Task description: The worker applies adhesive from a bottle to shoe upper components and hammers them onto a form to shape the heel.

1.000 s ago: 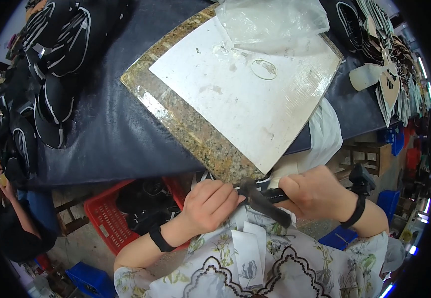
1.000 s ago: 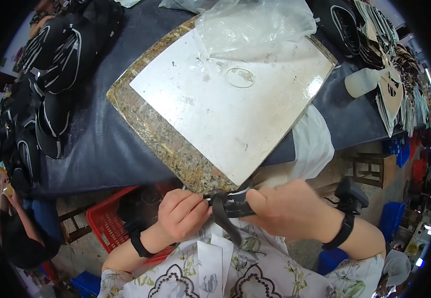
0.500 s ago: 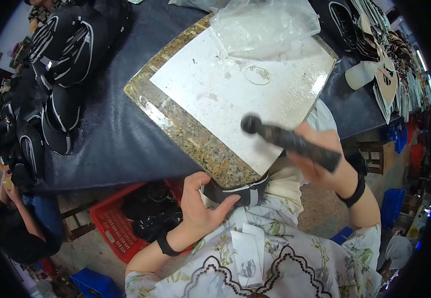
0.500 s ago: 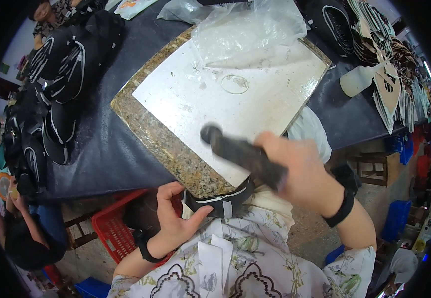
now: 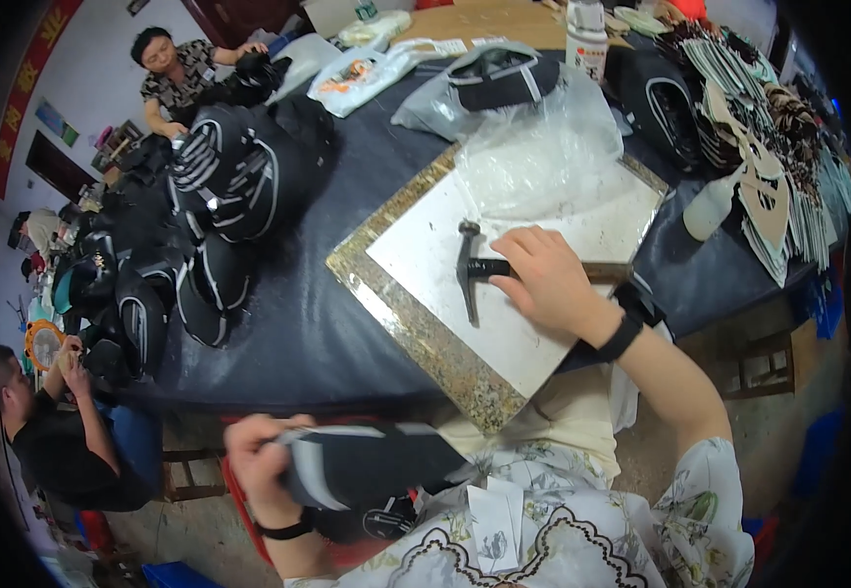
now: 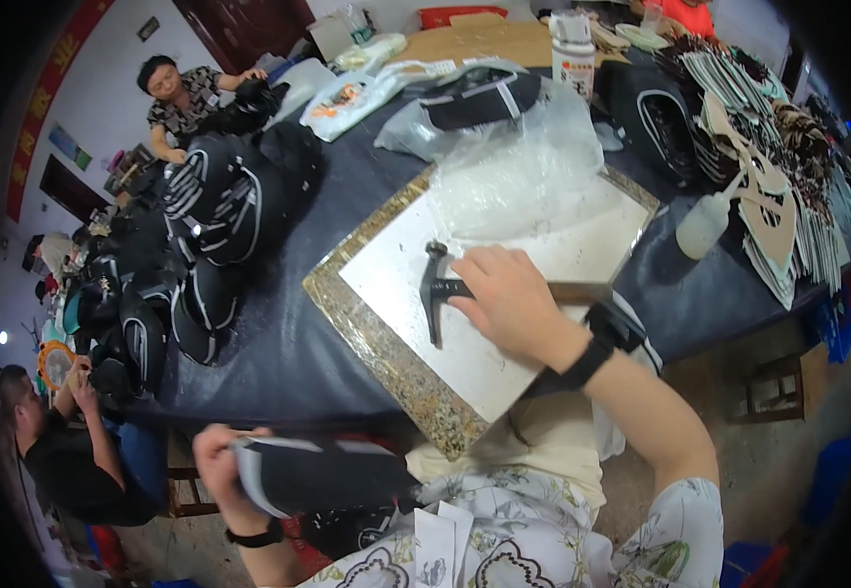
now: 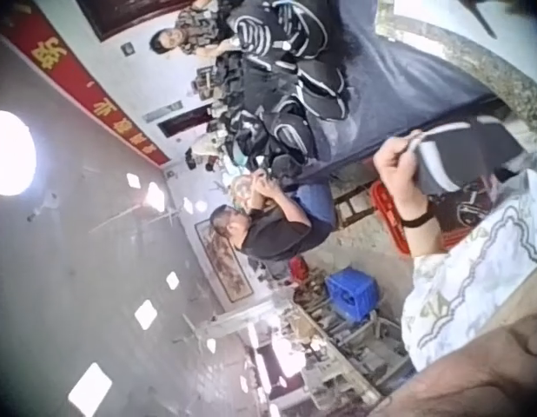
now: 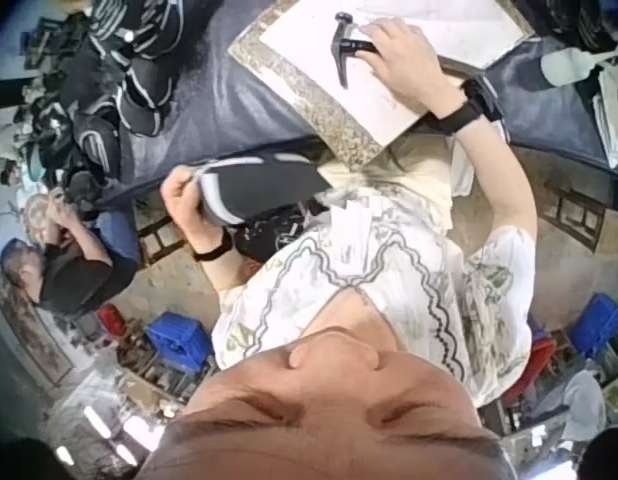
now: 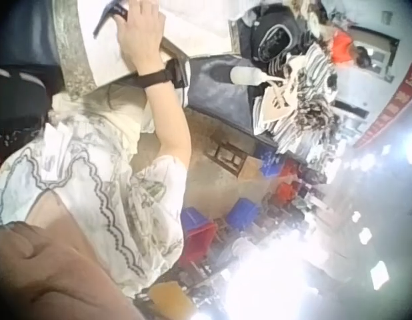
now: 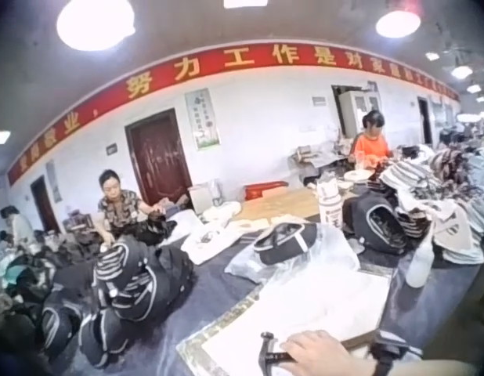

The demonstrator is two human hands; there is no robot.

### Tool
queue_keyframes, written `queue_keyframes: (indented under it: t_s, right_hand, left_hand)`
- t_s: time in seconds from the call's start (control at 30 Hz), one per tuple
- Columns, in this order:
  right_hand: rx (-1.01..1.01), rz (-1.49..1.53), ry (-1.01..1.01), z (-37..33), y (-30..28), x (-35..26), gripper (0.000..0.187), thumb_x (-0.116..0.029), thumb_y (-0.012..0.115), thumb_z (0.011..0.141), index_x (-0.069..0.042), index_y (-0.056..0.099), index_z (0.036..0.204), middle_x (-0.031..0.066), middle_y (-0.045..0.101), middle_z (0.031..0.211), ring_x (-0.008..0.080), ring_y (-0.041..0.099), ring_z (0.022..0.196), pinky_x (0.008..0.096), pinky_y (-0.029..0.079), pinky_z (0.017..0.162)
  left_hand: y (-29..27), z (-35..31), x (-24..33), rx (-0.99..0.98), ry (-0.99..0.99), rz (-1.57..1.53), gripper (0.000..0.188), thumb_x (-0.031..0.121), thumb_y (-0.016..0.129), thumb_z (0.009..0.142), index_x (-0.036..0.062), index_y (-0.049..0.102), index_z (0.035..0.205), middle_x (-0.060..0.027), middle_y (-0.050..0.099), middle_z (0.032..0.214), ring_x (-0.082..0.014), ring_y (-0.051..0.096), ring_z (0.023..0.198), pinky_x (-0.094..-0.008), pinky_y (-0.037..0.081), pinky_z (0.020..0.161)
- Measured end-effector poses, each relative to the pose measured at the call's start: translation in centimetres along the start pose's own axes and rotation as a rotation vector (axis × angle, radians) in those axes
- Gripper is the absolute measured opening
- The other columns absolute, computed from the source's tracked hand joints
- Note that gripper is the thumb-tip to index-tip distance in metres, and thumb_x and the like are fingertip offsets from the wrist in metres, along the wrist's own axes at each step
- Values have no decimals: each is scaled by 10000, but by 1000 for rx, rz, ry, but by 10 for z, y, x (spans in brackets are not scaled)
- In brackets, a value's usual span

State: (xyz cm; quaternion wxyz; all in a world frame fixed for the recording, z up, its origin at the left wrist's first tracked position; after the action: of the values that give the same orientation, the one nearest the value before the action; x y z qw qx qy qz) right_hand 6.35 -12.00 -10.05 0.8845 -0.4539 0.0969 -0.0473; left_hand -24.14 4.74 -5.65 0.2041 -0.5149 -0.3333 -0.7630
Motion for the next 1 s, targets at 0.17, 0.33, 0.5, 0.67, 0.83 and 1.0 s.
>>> queue_keyframes:
  t_s: [0.17,0.33,0.5,0.67,0.83,1.0]
  right_hand:
    - [28,1361,548,8,-25,-38,280,-151,608,911,-26,575,1160,72,596,1006,136,555,1001,281,453,826]
    - [-16,1740,668,33,-12,-87,547,-167,637,890,-49,387,1363,105,505,1193,124,490,1036,275,433,855]
    - [74,1333,917,36,-2,-38,161,-49,475,879,37,606,916,106,624,714,131,626,604,277,503,505]
    - [-228,1149,762,40,-8,-38,124,-55,491,889,34,536,963,104,608,762,154,626,509,259,492,423]
    - [-365,1058,427,52,-24,-19,115,-33,618,826,20,618,928,50,637,791,80,578,687,235,462,599]
    - [-427,1302,584,36,-21,-3,122,-91,637,851,10,678,906,4,622,740,64,533,652,231,427,578]
  left_hand:
    - [42,35,29,102,535,898,183,35,645,814,-4,645,993,-89,645,789,-194,602,689,-301,485,649]
    - [141,58,-27,-425,731,1015,358,6,673,745,-2,610,1097,-135,586,901,-308,597,755,-339,476,667]
    - [142,48,-20,-689,584,828,391,89,743,717,-16,626,1074,-169,577,1172,-360,565,1082,-414,469,912]
    - [131,79,-19,-293,810,1410,505,105,722,730,-9,551,1192,-173,572,1172,-355,535,1122,-428,455,861]
    - [122,122,-39,-478,90,953,106,101,632,846,-5,638,849,-35,607,678,-119,543,637,-266,436,646]
    - [118,124,-53,-686,-325,570,171,132,595,892,-7,641,804,41,578,653,-14,460,628,-214,387,547]
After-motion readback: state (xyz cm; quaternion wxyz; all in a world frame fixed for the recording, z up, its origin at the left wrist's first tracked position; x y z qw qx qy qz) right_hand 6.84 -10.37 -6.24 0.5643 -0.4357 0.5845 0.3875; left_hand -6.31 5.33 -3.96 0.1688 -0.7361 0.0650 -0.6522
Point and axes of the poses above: each hand's wrist, its own z-axis towards the middle knuckle, its own y-axis out of the palm, x = y × z, the point moved 3 cm from there along z, towards the middle knuckle
